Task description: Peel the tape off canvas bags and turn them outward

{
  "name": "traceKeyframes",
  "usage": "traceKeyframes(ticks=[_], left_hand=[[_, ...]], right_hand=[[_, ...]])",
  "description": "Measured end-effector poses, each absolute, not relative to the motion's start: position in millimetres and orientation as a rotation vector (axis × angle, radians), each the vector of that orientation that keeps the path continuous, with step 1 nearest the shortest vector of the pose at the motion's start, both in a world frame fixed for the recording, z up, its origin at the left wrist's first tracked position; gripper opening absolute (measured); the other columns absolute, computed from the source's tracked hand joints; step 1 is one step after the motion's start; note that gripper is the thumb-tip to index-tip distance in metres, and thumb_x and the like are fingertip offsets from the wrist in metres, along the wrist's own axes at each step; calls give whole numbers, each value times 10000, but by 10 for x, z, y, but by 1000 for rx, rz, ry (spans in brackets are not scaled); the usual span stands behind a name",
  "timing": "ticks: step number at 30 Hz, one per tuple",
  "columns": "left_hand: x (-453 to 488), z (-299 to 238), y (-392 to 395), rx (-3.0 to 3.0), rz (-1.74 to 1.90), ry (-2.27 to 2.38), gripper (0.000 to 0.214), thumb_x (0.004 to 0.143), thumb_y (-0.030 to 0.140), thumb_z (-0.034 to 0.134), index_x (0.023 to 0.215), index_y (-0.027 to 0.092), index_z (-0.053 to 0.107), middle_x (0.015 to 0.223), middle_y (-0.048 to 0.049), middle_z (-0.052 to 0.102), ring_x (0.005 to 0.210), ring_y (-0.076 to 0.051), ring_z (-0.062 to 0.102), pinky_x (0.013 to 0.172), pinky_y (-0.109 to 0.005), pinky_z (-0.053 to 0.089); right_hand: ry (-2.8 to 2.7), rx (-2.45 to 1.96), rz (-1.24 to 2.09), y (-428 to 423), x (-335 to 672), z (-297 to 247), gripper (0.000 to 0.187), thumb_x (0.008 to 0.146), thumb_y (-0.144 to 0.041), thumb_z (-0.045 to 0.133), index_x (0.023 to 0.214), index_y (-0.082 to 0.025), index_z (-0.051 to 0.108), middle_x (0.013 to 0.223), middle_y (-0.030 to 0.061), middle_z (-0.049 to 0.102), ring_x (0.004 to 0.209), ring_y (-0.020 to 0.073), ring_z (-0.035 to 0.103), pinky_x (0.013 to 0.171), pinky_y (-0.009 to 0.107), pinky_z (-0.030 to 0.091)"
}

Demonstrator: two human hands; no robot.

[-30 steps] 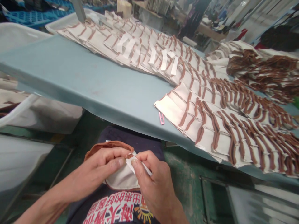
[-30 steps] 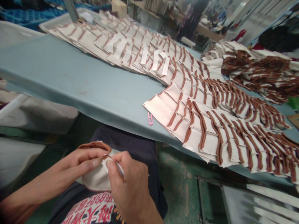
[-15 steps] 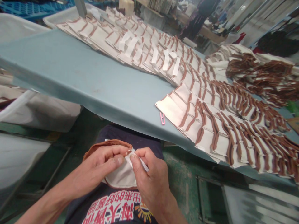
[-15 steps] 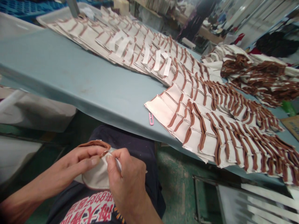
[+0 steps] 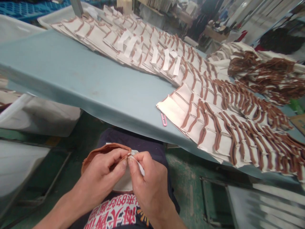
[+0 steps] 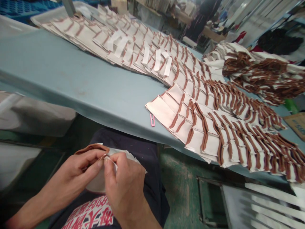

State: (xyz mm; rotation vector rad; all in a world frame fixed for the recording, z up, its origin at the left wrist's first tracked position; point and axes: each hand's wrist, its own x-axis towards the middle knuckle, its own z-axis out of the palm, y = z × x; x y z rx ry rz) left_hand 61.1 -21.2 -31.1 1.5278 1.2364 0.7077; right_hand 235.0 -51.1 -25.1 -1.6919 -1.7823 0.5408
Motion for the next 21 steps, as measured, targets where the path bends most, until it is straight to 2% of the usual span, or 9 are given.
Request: traceKeyframes(ticks=[2,5,9,12,16,21], left_hand=[[630,-297,-234,1617,719,1228,373,1114,418,558,847,241,749,877,-29,792,901,-234,745,778,-287,532],[647,-283,-255,1688,741,1255,322,1117,358,541,894,243,744,924,-26,809,873,-219,743,786,-292,518],[653,-265,-274,1652,805,1246,271,1097,319,571,895,250,738,906,-3,782,816,-197,718,736,-280,496],[639,-243,-279,1603,827,1189,266,1087,288,582,887,264,756,894,26,770,783,-170,712,722,-259,491],[603,-231,-271,1552,810,1161,272,1076,284,602,868,270,777,932,27,786,847,-179,736,754,-254,501],[593,-229,-255,1542,763,1172,291,1080,311,594,851,250,763,972,-1,796,892,-211,745,791,-273,522]], right_hand=[[-1904,-1712,434,-504,2364,-230,182,1066,-223,647,897,-244,713,723,26,828,619,218,795,608,310,399],[-2035,-1717,306,-465,2416,-165,193,1043,-254,704,851,-247,699,676,44,795,580,233,752,593,337,335],[-2007,-1753,299,-398,2506,-65,193,956,-346,812,832,-248,702,627,20,734,565,217,695,593,338,293],[-1933,-1705,469,-367,2548,-20,160,916,-331,804,843,-244,692,666,-11,706,609,188,675,610,308,339],[-1788,-1567,729,-348,2558,-15,87,905,-276,746,875,-237,674,767,-26,714,673,157,658,658,270,436],[-1771,-1376,733,-319,2565,-46,30,929,-216,672,909,-238,674,852,0,739,731,163,644,732,276,511]])
